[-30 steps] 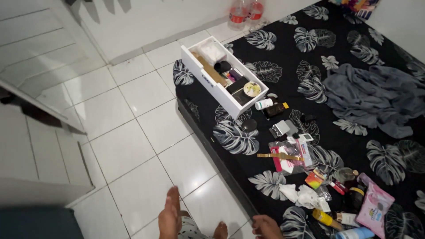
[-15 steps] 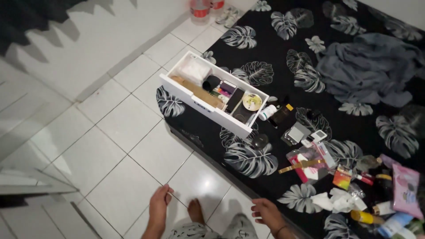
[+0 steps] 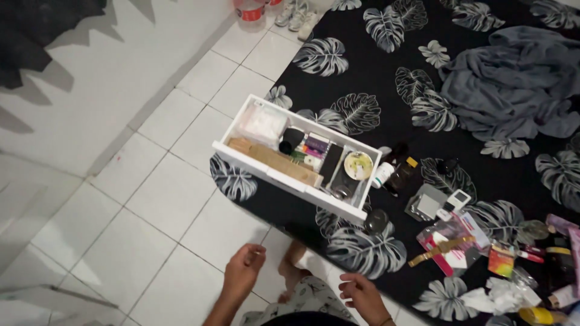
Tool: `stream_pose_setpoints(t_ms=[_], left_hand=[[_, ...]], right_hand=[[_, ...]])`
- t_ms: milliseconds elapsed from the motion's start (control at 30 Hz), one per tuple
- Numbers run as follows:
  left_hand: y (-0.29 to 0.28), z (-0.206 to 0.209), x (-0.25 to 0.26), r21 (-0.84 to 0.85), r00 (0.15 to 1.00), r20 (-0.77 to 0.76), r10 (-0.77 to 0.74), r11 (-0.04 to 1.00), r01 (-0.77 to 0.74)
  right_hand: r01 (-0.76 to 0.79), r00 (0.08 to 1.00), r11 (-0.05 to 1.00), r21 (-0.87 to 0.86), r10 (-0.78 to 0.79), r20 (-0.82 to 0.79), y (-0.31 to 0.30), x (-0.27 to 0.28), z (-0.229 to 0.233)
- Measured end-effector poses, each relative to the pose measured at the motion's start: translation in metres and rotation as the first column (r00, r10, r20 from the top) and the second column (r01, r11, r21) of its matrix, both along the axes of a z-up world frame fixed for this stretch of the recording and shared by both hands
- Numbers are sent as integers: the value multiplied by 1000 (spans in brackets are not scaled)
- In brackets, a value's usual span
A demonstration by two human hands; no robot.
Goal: The recorder is organizing toiletries, a mobile phone, and other personal belongings on a bed and placing them into a drawer.
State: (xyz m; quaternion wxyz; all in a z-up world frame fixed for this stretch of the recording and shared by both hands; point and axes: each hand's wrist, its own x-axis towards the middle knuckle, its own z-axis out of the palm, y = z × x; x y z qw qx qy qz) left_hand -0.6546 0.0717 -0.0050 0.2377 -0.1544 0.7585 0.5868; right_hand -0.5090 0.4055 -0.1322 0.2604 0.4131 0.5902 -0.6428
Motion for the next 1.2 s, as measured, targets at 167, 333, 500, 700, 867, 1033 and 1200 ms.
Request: stream_pose_setpoints(t_ms=[167,333,500,700,867,1033,1200], left_hand=[[6,20,-65,-153,978,-62,-198,970,187],[14,21,-155,-292,912,-235,-335,920,263],[43,-15,-254,-250,763,-542,-352,934,254],[104,-73,-333,-411,550,-621,-558,830,377],[118,-80,-367,-589,518,-352,-780,615,525],[107,-84,-388,-541,573,-361,-736,666,514],[44,-87,-398,-251,853,-295,-431,896,366]], right_hand=[[40,991,999,-14,-42,-128,-21,-67,45],[79,978,997,-13,-80,-195,-32,-105,74],[175,980,984,42,-171,-99,-40,-124,96],[375,927,923,84,-374,-28,-49,-116,62],[489,869,864,120,-495,23,-77,-132,64],[510,859,848,142,-512,-27,-110,-167,84],[503,859,860,89,-487,-157,-127,-203,94]])
